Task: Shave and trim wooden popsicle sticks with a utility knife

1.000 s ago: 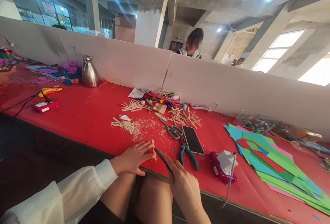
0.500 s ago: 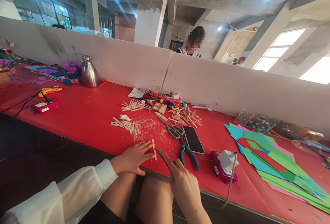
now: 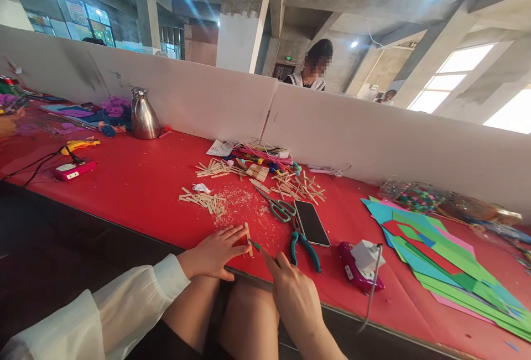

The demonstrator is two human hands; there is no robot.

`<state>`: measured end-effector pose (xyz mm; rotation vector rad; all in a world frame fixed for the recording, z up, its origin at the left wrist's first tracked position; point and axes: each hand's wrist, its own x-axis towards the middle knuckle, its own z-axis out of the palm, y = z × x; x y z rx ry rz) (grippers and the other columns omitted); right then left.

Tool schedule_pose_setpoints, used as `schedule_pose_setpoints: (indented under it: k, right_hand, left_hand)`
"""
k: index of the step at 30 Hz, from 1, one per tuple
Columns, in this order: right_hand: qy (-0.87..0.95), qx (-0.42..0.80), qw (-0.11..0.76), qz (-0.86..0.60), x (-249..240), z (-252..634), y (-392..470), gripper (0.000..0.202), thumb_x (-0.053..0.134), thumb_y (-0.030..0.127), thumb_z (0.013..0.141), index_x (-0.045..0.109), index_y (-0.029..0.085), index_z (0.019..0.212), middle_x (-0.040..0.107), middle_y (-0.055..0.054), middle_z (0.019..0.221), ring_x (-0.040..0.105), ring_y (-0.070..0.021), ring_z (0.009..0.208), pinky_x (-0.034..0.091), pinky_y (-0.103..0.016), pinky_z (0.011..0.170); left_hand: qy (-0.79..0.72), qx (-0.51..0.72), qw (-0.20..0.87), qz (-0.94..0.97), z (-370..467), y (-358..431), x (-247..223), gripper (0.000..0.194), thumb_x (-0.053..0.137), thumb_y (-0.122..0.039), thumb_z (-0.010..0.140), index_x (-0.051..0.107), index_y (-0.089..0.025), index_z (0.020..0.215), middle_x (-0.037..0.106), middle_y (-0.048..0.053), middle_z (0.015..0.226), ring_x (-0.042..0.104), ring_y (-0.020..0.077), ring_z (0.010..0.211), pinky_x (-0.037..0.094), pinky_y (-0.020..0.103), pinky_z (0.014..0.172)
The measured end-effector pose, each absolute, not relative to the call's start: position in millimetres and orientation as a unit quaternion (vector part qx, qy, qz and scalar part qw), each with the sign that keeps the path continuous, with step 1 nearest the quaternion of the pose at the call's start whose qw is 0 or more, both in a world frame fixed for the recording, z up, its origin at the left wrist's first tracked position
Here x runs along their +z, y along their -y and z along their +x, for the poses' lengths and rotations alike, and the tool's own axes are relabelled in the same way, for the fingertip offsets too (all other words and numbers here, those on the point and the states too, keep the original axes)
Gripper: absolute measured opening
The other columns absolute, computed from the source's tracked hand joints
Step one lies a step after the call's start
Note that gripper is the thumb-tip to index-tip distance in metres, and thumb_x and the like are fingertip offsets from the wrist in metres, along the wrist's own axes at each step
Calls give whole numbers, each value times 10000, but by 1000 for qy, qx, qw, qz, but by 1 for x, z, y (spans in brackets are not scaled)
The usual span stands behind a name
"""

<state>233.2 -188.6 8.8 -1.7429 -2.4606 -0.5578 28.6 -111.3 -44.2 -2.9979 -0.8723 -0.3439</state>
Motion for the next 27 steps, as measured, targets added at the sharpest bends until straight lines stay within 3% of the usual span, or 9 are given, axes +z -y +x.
schedule_pose_setpoints:
  k: [8, 16, 27]
  right_hand:
    - [807, -238, -49, -538, 13, 217, 191, 591, 468, -67, 646, 547, 224, 1154, 634, -18, 853, 607, -99, 520, 392, -192, 371]
    - [801, -264, -55, -534, 5, 211, 197, 560, 498, -37, 669, 536, 212, 1170, 633, -27, 827, 606, -125, 553, 426, -190, 381]
    - [808, -256, -17, -530, -13, 226, 201, 587, 440, -67, 671, 554, 234, 1162, 652, -38, 939, 626, -142, 648, 492, -192, 445]
  left_hand:
    - [274, -112, -12, -955, 29, 108, -47, 813, 714, -477, 598, 364, -227, 1288, 144, 147, 1453, 143, 308, 1319, 189, 437, 1031]
    - [271, -110, -7, -956, 29, 109, -45, 792, 716, -471, 601, 385, -208, 1270, 191, 174, 1435, 177, 322, 1308, 213, 443, 1021]
    - [279, -101, -11, -955, 29, 109, -40, 763, 707, -483, 594, 427, -187, 1238, 177, 187, 1434, 177, 319, 1309, 213, 438, 1024]
